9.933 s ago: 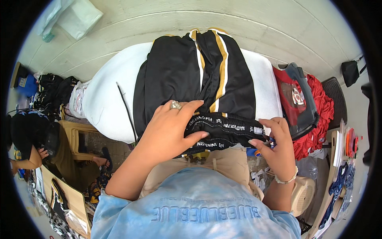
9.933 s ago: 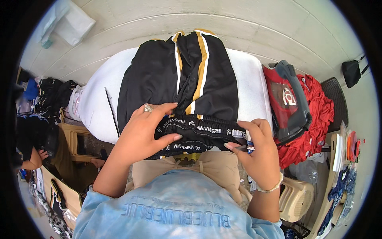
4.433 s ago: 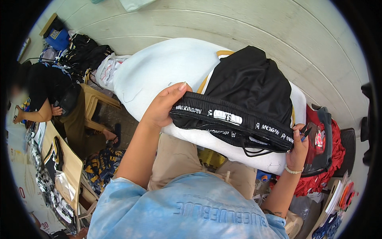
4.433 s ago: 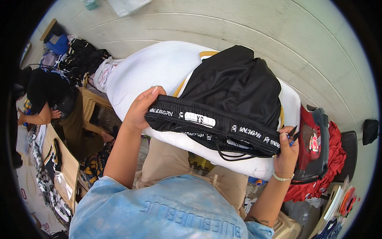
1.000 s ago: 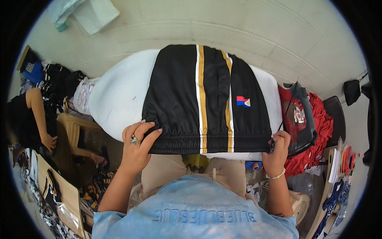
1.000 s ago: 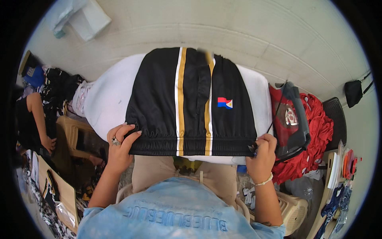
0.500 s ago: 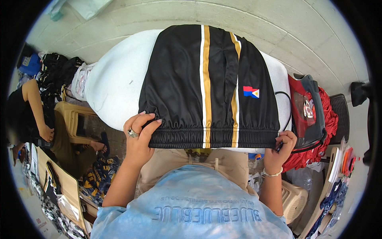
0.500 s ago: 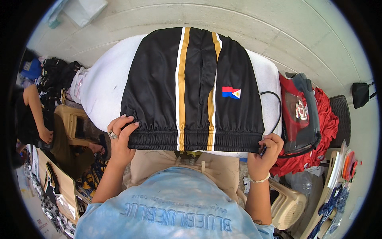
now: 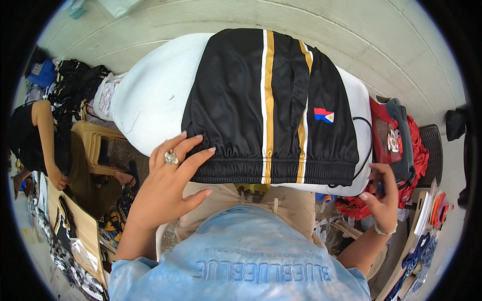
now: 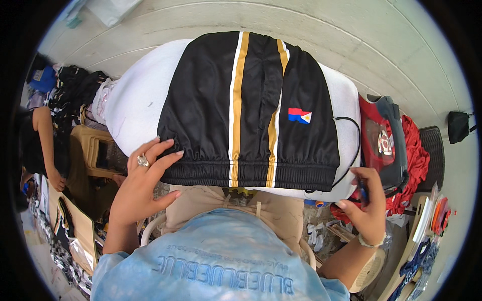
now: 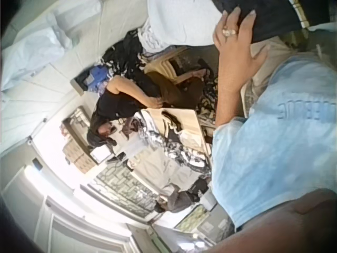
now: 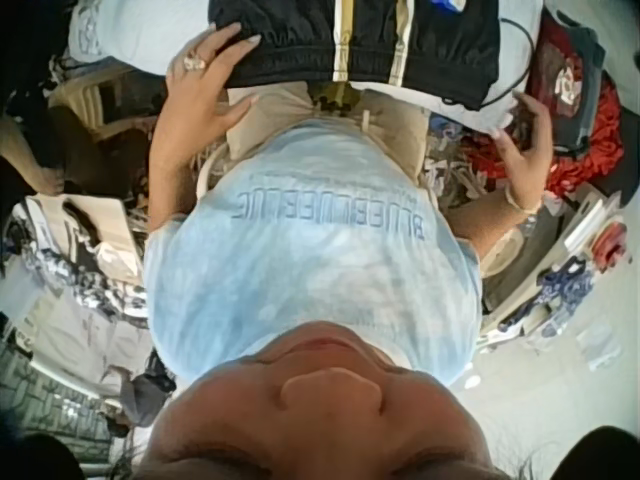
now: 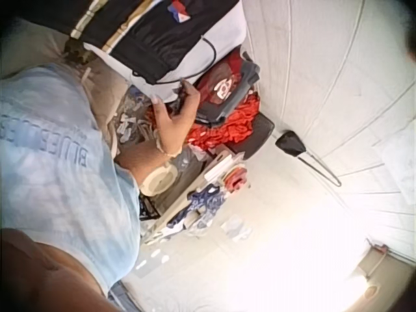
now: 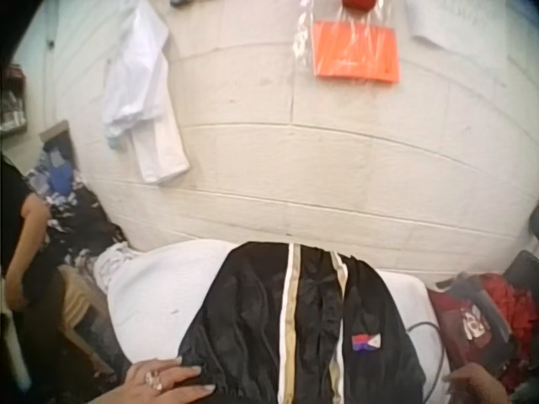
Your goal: The person uses a small knife to cut off tags and loose threads from a pair of black athletic shorts with gold stripes. They repeatedly flip the garment to access different areas, including the waistband and leg openings, and remove small fabric pieces.
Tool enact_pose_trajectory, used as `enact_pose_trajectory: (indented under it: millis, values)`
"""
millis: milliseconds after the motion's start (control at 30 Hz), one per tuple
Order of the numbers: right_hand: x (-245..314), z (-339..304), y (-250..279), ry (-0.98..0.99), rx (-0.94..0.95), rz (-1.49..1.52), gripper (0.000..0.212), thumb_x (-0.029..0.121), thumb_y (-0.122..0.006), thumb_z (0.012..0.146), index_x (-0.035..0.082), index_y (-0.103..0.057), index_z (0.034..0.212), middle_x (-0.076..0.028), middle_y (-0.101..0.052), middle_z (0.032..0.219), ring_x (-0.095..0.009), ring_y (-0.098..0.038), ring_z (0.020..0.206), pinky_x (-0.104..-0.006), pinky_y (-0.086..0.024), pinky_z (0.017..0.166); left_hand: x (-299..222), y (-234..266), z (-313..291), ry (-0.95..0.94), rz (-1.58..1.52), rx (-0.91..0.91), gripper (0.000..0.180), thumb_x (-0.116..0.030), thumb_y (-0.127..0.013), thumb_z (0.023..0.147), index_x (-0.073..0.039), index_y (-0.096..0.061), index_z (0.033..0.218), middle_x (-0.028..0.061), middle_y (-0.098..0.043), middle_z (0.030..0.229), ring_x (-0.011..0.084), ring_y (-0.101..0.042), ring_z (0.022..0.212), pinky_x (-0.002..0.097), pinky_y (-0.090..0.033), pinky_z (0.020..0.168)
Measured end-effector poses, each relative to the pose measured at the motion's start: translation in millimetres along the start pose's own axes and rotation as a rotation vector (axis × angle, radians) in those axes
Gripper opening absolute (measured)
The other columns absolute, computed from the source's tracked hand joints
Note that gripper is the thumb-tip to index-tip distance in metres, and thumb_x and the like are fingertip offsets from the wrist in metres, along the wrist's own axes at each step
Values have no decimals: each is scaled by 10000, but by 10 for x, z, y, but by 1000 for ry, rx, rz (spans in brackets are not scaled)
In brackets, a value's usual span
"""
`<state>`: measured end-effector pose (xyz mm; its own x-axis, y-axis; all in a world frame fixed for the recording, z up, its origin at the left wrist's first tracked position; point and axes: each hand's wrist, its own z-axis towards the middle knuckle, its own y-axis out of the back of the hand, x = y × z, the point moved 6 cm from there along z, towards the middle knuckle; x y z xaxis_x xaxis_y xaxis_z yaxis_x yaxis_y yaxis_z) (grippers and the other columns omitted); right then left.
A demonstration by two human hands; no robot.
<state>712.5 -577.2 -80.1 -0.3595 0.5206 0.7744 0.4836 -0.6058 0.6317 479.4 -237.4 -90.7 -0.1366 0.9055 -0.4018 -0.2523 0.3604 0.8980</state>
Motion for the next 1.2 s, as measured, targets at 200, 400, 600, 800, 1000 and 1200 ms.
enact_pose_trajectory:
  millis: [200,400,600,800,1000,1200]
  values:
    - [544,251,-562,305,142,225,472,177,-788,866,0,-624,1272,-66,-592,1040,-140,-557,906,-297,-464,813,-402,-127,413,-356,-274,-159,272,34,-665,820,-31,-679,1084,125,-646,1136,340,-625,1136,449,-486,991]
    - [592,622,-1094,361,110,222,308,44,-763,891,16,-652,1178,-47,-611,912,-113,-544,800,-275,-472,743,-414,-541,713,-335,-367,-26,234,111,-608,826,-20,-664,1012,115,-634,1041,320,-630,978,398,-499,882]
    - [235,688,-1055,124,55,599,167,52,-676,959,14,-636,1116,28,-596,968,-39,-513,870,-201,-407,792,-232,-584,705,-283,-449,-14,199,71,-658,849,-36,-684,1015,103,-646,1061,302,-637,976,392,-504,880]
    - [237,695,-1048,216,110,603,180,7,-679,963,-6,-620,1133,-26,-672,1086,-70,-590,967,-241,-473,907,-398,-542,620,-377,-221,-108,207,25,-701,839,-30,-698,1039,101,-654,1087,289,-650,1001,373,-552,866]
    - [189,695,-1045,180,113,620,183,5,-679,962,-10,-620,1134,-29,-671,1083,-71,-593,966,-242,-475,904,-614,-578,544,-487,160,-3,341,-64,-669,788,87,-658,1093,195,-633,1113,302,-630,995,333,-560,891]
    - [251,681,-1042,263,86,639,267,34,-724,937,-6,-599,1169,17,-595,959,-65,-532,865,-220,-439,819,-640,-656,574,-454,218,-90,297,-45,-698,779,37,-638,1059,143,-648,1077,283,-647,946,329,-574,799]
